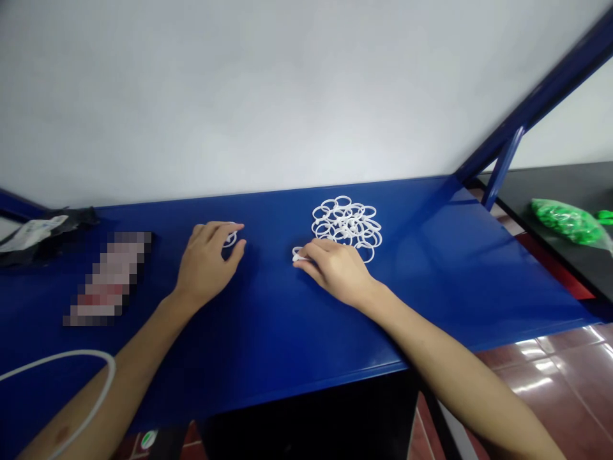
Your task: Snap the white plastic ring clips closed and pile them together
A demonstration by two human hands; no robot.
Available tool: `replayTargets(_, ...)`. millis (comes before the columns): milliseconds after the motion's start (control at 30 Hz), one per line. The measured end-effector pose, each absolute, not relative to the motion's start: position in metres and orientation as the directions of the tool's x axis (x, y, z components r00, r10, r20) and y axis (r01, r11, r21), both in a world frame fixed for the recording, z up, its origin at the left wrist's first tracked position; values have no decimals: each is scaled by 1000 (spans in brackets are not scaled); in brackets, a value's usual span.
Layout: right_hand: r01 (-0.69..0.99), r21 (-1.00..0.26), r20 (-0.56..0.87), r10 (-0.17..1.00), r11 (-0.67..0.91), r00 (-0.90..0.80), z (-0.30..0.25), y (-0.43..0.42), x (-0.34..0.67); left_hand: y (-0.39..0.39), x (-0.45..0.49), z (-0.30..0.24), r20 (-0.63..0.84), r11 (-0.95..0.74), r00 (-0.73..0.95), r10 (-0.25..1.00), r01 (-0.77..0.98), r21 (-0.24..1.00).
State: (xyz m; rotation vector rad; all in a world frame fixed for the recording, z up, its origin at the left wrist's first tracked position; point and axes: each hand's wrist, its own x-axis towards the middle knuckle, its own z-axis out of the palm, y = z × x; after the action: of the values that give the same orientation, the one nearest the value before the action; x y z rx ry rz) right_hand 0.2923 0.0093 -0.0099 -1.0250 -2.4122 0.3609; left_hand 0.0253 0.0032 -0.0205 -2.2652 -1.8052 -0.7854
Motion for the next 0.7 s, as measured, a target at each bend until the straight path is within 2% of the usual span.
replayTargets(167, 598, -401, 290, 715, 694, -636, -9, 6, 289, 11, 12, -26, 346, -120, 80, 935, 988, 95)
replayTargets(500, 563, -399, 324, 686, 723, -651, -5, 3, 287, 11, 13, -29, 299, -109, 95, 949, 993, 33)
replayTargets(600, 574, -450, 432, 729, 684, -531, 4, 21, 302, 10, 14, -29, 290, -88, 76, 954, 996, 29)
replayTargets(700, 706, -481, 544, 808, 520, -225, 17, 56, 334, 10, 15, -29, 292, -81, 70, 954, 996, 24)
